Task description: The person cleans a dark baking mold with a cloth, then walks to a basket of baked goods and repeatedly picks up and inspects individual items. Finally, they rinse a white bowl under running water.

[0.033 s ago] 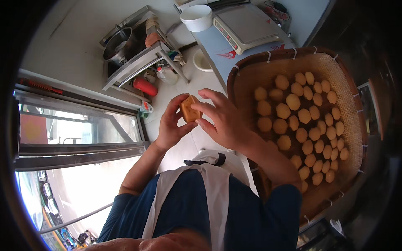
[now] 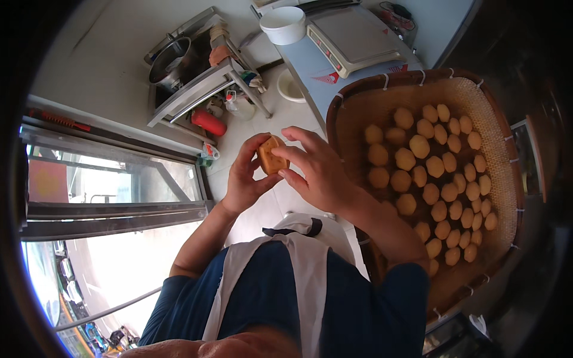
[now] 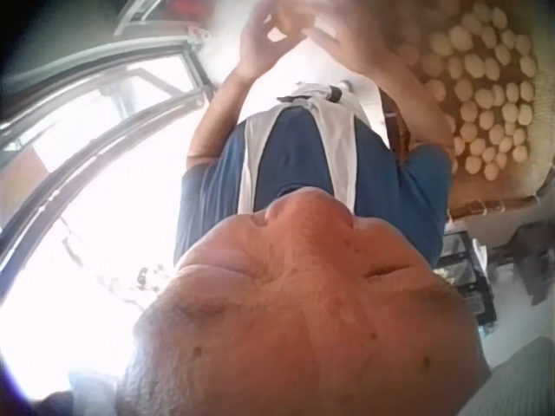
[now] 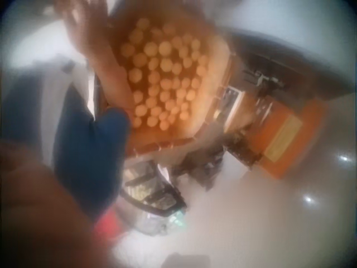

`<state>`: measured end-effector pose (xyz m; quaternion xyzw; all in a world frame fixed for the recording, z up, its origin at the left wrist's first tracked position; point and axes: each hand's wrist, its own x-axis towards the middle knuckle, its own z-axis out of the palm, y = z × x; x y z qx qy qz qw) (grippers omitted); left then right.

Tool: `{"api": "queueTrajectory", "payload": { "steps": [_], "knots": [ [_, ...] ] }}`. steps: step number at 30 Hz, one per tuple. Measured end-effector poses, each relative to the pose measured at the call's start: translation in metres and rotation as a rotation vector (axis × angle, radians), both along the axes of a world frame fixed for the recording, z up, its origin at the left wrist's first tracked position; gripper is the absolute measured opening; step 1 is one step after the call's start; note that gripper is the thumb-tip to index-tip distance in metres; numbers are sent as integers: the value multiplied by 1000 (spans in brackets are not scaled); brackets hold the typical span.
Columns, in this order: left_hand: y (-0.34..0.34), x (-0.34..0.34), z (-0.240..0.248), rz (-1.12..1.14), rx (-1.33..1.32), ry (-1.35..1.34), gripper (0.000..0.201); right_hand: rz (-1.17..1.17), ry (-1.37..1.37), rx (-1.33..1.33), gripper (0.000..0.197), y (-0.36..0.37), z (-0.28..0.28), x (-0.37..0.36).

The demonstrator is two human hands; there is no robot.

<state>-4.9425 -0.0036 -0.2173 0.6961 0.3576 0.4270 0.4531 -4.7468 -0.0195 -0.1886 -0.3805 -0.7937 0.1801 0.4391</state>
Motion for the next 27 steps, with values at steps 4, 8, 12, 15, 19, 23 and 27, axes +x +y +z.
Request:
{"api": "queueTrajectory", "payload": {
  "steps": [4, 8, 12, 15, 19, 23, 27],
  "knots": [
    [-6, -8, 7, 30, 85, 36, 72, 19, -19, 19, 31, 1, -2, -13],
    [-9, -13, 9, 41, 69, 19, 72, 70, 118, -26, 27, 2, -8, -20],
    [-10, -16, 11, 64, 108, 46, 71, 68, 129, -1, 25, 1, -7, -24],
    [-11, -16, 15, 57, 78, 19, 71, 47, 192, -29, 23, -1, -6, -30],
    [-11, -17, 12, 61, 92, 20, 72, 50, 129, 27, 22, -1, -6, -28],
    [-11, -16, 12, 72, 116, 26, 72, 32, 199, -3, 23, -2, -6, -31],
    [-13, -14, 14, 68, 94, 4, 71, 46, 194, 48, 26, 0, -10, -28]
  ]
}}
